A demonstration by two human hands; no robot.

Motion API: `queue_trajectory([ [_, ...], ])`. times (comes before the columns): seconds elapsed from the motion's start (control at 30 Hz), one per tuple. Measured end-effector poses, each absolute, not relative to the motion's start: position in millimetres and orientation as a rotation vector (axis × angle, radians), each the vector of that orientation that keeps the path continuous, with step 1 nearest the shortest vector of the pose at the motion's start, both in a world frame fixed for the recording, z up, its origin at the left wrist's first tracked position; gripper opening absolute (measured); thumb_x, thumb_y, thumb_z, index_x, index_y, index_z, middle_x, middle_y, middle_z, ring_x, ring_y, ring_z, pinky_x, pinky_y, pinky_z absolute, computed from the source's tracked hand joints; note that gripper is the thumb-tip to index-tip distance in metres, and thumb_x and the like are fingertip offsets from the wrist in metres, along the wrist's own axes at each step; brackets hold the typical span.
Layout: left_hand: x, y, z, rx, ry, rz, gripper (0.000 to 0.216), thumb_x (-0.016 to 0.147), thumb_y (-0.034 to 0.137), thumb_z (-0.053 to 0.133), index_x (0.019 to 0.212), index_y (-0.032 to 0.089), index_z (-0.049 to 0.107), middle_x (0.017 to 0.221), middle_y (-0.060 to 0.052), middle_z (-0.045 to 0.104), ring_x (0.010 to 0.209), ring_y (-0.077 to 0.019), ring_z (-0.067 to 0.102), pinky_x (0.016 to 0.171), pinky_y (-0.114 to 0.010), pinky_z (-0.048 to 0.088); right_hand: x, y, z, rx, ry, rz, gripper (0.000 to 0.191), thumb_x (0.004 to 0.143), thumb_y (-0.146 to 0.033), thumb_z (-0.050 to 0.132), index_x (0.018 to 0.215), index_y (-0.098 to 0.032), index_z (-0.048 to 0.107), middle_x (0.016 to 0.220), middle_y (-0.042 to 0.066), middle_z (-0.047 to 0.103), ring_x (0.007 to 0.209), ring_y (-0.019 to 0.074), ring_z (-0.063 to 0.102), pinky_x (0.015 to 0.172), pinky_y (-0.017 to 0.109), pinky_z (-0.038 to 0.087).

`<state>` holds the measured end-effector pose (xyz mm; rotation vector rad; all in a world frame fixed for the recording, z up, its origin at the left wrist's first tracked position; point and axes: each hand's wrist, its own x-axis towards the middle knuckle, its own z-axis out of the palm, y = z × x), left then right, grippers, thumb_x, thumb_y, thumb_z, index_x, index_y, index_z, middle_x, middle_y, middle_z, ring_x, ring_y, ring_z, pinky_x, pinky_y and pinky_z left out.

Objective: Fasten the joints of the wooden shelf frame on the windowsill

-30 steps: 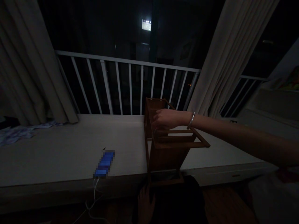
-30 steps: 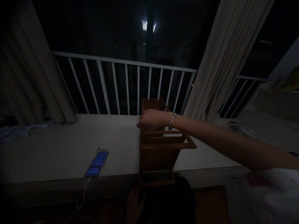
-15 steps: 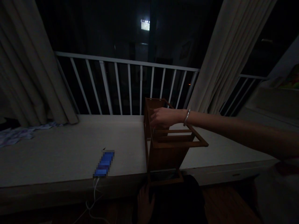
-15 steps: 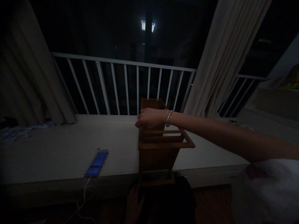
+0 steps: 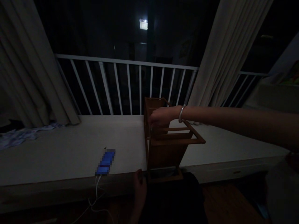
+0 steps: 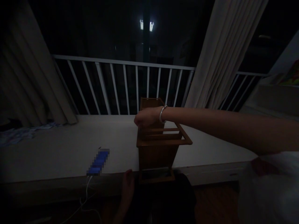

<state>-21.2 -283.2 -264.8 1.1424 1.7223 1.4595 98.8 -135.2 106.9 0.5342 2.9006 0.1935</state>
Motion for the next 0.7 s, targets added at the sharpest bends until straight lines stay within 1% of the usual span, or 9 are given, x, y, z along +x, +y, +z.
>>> queue_trajectory([
  [0.1,-22.6,-270.9,-187.9,1.194,1.601,1.634,0.027,0.079,0.027,0.038,0.103,0.017,0.045,0.109,-0.008,0.051,0.096,-0.0165,0.052,0.086,-0.033,0.041,99.4,-137.6,111.5,0.455,2.899,0.268,0.018,0.073,-0.028,0.055,0.087,-0.02,0.064,0.075,0.002,0.063,0.062,0.012,0.05,0.055,0.025,0.029],
  [0.17,-23.4,-262.5,-142.1,1.277,1.531,1.753,0.024,0.081,0.026,0.039,0.101,0.018,0.047,0.105,-0.006,0.053,0.097,-0.016,0.05,0.085,-0.033,0.04,100.6,-139.7,113.1,0.424,2.906,0.349,0.014,0.072,-0.025,0.056,0.082,-0.019,0.064,0.071,0.002,0.061,0.063,0.0124,0.051,0.057,0.026,0.03],
  [0.23,-24.4,-253.6,-106.6,1.372,1.446,1.822,0.02,0.081,0.025,0.04,0.098,0.018,0.049,0.1,-0.005,0.054,0.094,-0.0155,0.05,0.084,-0.033,0.041,101.6,-140.5,113.2,0.363,2.924,0.418,0.008,0.071,-0.019,0.057,0.076,-0.019,0.063,0.068,0.001,0.06,0.068,0.0132,0.052,0.061,0.027,0.032],
  [0.3,-25.3,-243.8,-82.3,1.48,1.348,1.84,0.02,0.082,0.025,0.041,0.099,0.018,0.049,0.101,-0.005,0.053,0.094,-0.0151,0.05,0.083,-0.032,0.041,101.4,-139.0,112.0,0.256,2.946,0.459,0.008,0.071,-0.014,0.057,0.073,-0.019,0.063,0.069,0.001,0.06,0.074,0.0139,0.053,0.066,0.028,0.033],
  [0.4,-25.4,-227.9,-62.9,1.636,1.218,1.803,0.022,0.081,0.025,0.045,0.101,0.017,0.05,0.106,-0.007,0.049,0.1,-0.0166,0.047,0.085,-0.034,0.041,98.4,-133.6,109.7,0.109,2.943,0.487,0.009,0.074,-0.013,0.054,0.073,-0.019,0.061,0.071,0.0,0.06,0.079,0.0134,0.052,0.07,0.028,0.034],
  [0.53,-24.5,-208.9,-55.7,1.748,1.14,1.716,0.026,0.077,0.024,0.05,0.102,0.016,0.052,0.109,-0.009,0.045,0.106,-0.0195,0.043,0.087,-0.038,0.039,92.9,-127.5,108.0,-0.017,2.902,0.548,0.007,0.076,-0.017,0.054,0.075,-0.019,0.06,0.071,-0.001,0.06,0.082,0.0127,0.051,0.073,0.028,0.033],
  [0.7,-23.7,-200.4,-55.6,1.746,1.059,1.653,0.026,0.076,0.022,0.05,0.101,0.019,0.054,0.111,-0.007,0.043,0.107,-0.0191,0.042,0.086,-0.035,0.04,91.1,-132.1,109.9,-0.242,2.781,0.787,0.013,0.081,-0.018,0.046,0.08,-0.017,0.059,0.072,0.002,0.059,0.08,0.0136,0.051,0.076,0.03,0.031],
])
